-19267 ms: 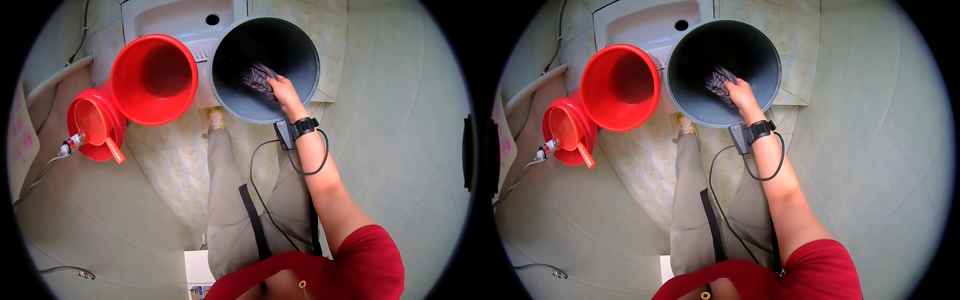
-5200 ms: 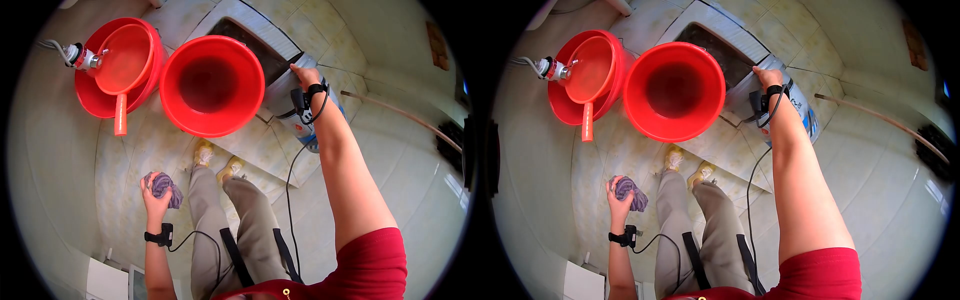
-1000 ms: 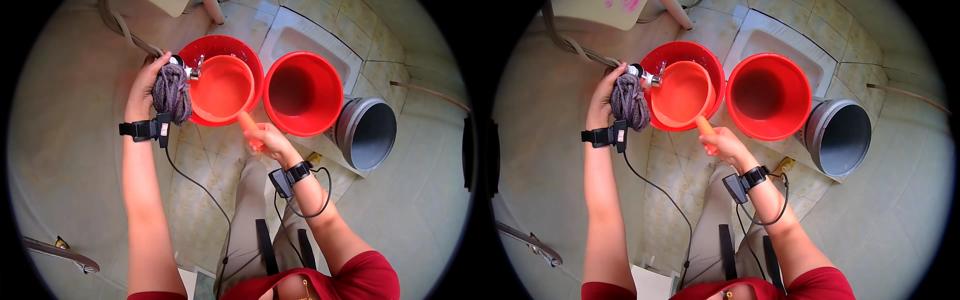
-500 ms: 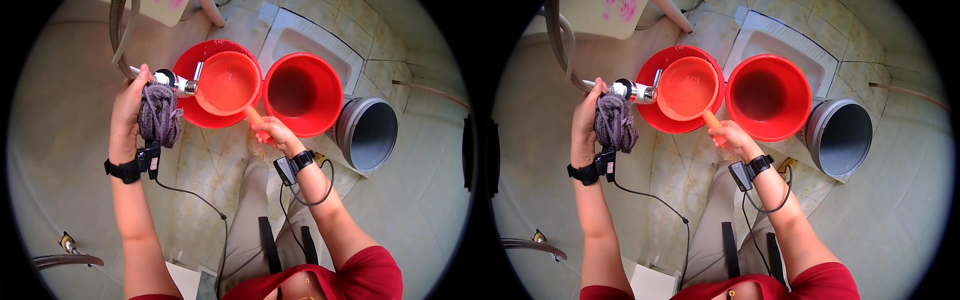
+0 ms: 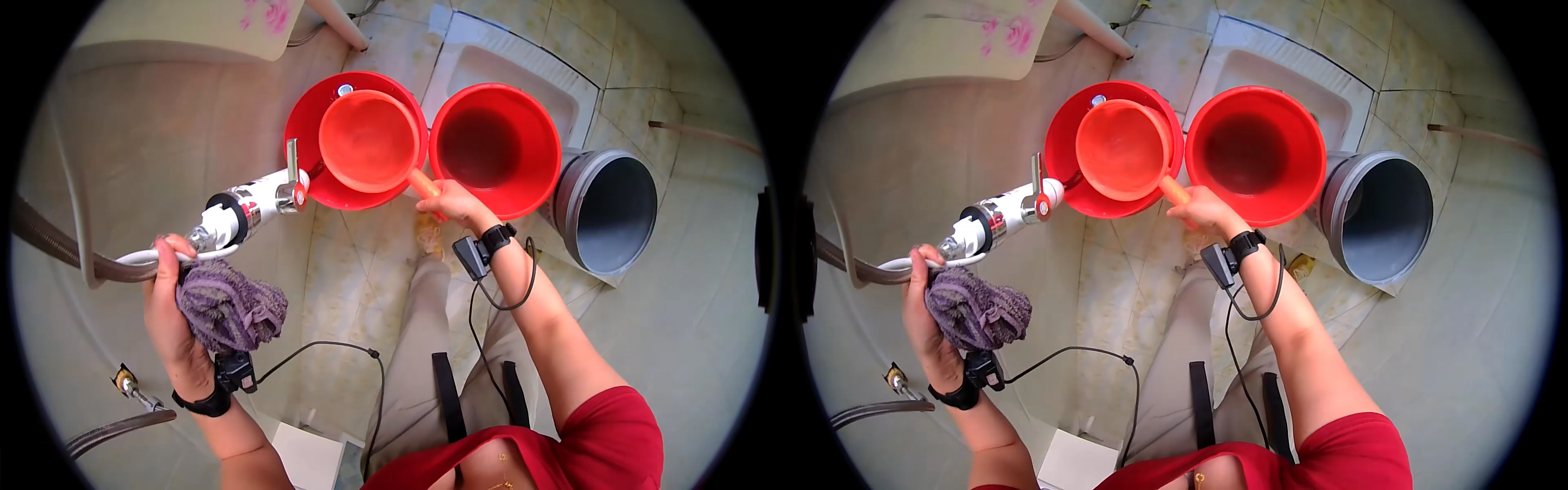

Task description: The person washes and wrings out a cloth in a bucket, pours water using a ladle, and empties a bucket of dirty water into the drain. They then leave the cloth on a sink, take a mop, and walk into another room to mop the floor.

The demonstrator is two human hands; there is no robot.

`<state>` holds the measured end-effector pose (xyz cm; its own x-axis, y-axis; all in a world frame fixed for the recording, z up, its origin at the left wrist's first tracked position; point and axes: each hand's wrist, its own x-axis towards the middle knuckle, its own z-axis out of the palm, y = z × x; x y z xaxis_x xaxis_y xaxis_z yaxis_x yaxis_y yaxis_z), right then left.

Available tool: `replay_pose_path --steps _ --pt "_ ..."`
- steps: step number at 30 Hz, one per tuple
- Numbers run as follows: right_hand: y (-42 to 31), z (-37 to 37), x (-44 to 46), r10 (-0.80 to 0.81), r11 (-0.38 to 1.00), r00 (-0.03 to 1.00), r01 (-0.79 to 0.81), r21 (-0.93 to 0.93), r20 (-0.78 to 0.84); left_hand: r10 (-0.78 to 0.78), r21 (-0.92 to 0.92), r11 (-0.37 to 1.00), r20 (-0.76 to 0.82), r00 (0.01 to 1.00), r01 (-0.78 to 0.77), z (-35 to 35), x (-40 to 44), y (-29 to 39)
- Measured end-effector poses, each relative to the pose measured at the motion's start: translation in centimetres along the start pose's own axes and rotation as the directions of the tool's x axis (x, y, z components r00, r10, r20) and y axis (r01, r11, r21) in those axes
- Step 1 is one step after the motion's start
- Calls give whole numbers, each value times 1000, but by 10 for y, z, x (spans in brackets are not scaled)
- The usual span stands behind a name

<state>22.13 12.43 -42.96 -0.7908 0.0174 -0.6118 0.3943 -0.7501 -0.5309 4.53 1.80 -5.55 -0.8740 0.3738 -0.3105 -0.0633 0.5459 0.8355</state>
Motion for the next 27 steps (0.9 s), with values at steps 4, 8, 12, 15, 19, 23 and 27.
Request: replay_pose_path --steps 4,8,12,15,19,23,27 --pt "-5 -14 -4 -54 973 998 44 -225 -41 -2 72 997 -80 997 8 -5 -21 23" --pt "-23 -25 -9 47 963 998 -36 -267 38 -15 110 994 -71 997 23 -24 -40 39" --pt "-24 -23 -6 106 963 989 -78 -256 99 57 198 980 -225 973 -12 -35 -58 37" --pt "-22 -23 -9 100 968 987 -66 -242 128 86 205 978 -252 964 -33 -35 -60 32" --pt "-15 -19 -19 68 990 983 -44 -136 173 87 118 991 -267 960 -57 -49 -52 24" --pt "-21 -11 -38 14 985 986 15 -172 169 41 -5 999 -213 976 -43 -59 -43 6" --pt "-27 -2 -54 -24 993 982 45 -110 186 31 15 999 -184 982 -29 -50 -42 1"
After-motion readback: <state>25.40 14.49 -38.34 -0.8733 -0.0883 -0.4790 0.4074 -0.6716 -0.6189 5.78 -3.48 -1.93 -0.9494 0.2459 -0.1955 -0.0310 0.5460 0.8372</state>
